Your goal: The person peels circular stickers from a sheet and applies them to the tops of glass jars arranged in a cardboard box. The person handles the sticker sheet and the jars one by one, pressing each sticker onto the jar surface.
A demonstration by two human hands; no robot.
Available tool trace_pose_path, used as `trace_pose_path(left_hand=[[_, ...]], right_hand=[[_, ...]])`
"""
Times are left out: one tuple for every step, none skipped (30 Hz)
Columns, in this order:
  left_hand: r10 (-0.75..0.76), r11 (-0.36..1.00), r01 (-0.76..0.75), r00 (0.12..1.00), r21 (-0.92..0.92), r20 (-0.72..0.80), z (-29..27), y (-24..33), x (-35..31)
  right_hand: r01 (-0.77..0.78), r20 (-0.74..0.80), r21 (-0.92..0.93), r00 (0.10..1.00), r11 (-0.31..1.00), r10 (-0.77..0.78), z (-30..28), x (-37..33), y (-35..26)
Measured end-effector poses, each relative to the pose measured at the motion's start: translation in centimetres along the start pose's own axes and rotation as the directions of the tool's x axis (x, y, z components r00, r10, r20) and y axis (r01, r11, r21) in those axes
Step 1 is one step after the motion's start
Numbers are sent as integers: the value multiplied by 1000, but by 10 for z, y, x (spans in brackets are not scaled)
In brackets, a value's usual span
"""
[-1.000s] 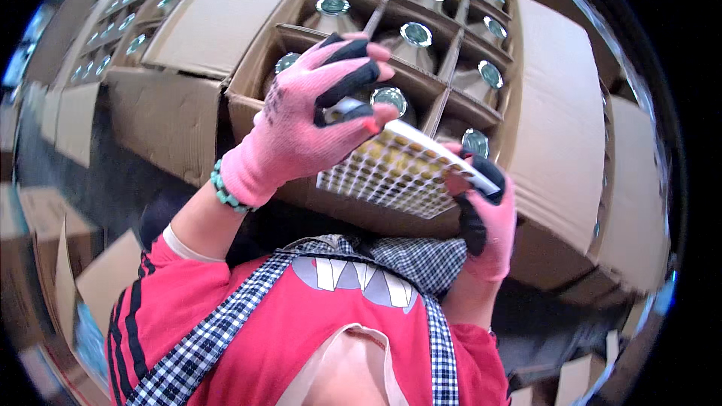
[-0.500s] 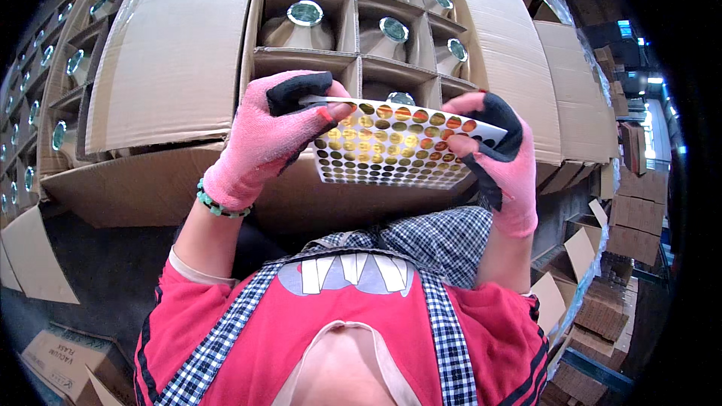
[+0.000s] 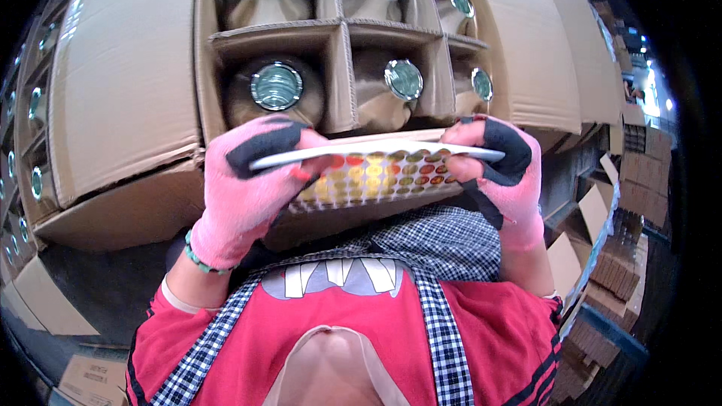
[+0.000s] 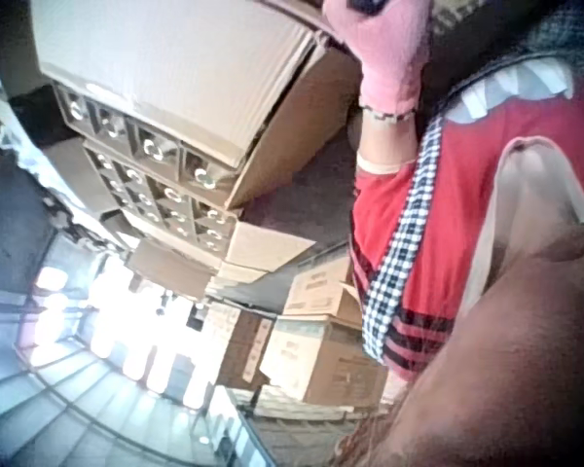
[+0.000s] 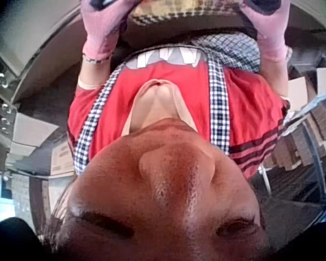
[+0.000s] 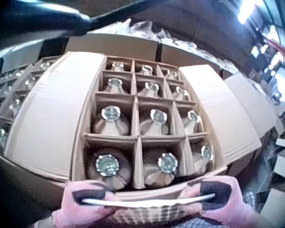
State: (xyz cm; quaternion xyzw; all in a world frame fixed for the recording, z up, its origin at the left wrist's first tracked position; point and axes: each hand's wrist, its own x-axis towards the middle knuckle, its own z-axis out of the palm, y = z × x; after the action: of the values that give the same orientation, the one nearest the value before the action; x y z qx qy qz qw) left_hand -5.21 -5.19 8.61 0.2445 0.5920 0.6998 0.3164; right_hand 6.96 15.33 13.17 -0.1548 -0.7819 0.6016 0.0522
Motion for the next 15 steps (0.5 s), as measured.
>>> trace_pose_path(left_hand=[[16,996,-20,999,88,44,2,-1,-1],[29,984,-45,995,173,91,3,-4,-2],[-70,988,59,995,145,71,6,-7,-5],[-92,988,84,994,128,55,15,-6,-5],[-145,979,139,989,147,29,20,-6,-6],[-188,969,185,982,164,2,24,-5,-6],[-253,957,249,968,146,5,26,-3,-5],[-316,941,313,949,128,6,28,-2,-5],[-371,923,368,929,112,5,28,0,-4],[-336,935,330,941,129,28,26,-3,-4],[-302,945,292,952,144,49,22,-7,-4],[-259,957,246,963,152,69,20,-9,-4],[-195,967,180,979,182,67,17,-9,-4],[-158,976,148,986,158,55,16,-10,-4],[-119,985,113,992,133,40,16,-11,-4]], right_hand=[[61,1,-29,998,998,-61,-1,-5,6],[61,-2,23,998,998,-61,-4,-10,14],[58,-11,-35,998,998,-59,-6,-16,16],[54,-19,-93,998,994,-56,-8,-22,17],[78,-6,-67,997,995,-78,-11,-25,21],[75,-18,-83,997,994,-76,-13,-29,22],[72,-29,-99,997,992,-75,-13,-33,24],[69,-37,-115,997,991,-74,-12,-37,25],[-28,-71,-31,997,999,26,-7,-37,23],[-33,-82,-49,996,998,29,-5,-37,20],[-38,-90,-67,995,997,31,-2,-35,17],[-38,-97,-94,995,995,29,-1,-34,13],[68,-18,-74,997,995,-69,-5,-33,21],[45,-33,-39,998,998,-46,-3,-33,21],[25,-46,-6,999,1000,-25,-2,-32,21]])
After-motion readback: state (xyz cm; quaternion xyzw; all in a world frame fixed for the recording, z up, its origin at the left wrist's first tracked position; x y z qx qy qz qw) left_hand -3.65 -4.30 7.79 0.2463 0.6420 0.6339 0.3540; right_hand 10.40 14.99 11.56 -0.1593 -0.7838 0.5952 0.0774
